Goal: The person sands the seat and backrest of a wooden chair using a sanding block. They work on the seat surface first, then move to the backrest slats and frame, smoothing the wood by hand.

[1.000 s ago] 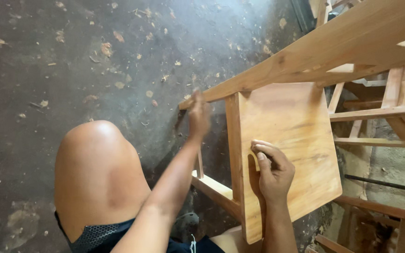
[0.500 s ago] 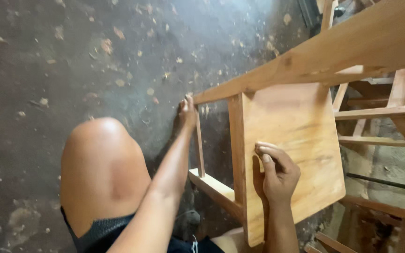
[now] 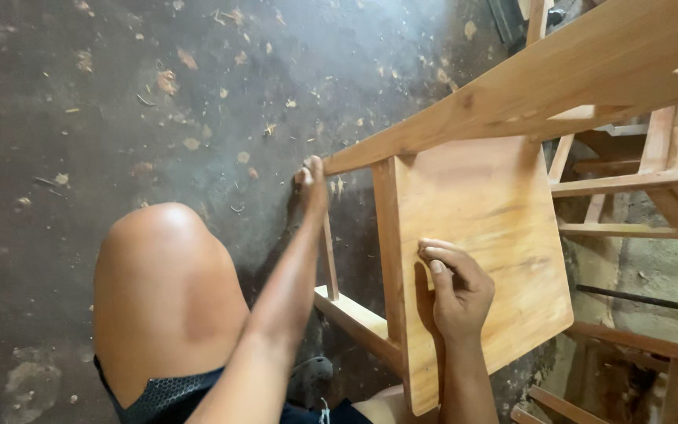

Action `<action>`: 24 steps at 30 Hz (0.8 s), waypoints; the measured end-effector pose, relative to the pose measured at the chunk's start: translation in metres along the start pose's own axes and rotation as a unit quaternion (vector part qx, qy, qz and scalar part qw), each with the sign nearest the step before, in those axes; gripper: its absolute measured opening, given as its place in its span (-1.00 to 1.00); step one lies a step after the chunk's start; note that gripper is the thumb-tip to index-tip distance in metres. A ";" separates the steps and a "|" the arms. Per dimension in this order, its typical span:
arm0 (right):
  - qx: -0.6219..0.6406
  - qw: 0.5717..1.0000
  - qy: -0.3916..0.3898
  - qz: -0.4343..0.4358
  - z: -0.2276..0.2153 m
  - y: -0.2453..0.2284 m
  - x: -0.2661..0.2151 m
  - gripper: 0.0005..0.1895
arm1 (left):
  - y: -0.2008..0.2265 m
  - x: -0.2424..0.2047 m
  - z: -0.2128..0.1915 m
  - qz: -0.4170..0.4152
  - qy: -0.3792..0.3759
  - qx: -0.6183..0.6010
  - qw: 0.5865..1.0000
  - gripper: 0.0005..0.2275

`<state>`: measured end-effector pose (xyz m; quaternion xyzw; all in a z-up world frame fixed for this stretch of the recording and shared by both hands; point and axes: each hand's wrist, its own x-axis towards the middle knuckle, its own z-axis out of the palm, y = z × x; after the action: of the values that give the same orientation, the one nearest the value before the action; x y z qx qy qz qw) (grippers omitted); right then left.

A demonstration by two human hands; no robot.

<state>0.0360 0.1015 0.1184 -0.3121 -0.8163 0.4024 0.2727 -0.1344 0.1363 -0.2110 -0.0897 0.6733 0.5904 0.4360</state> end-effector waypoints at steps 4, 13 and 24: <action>-0.009 1.000 0.003 0.000 0.002 -0.003 0.003 -0.86 | 0.008 -0.021 -0.006 -0.030 -0.025 0.042 0.998 -0.12; -0.009 1.000 -0.004 0.002 0.000 -0.004 0.004 -0.84 | -0.014 -0.009 0.004 0.024 -0.002 0.053 0.998 -0.13; -0.005 1.000 -0.007 0.002 0.001 -0.006 0.003 -0.85 | -0.008 -0.073 0.035 0.308 0.106 0.059 0.944 -0.45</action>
<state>0.0320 0.1005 0.1232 -0.3118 -0.8195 0.4013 0.2649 -0.0691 0.1356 -0.1634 0.0859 0.7437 0.6425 0.1637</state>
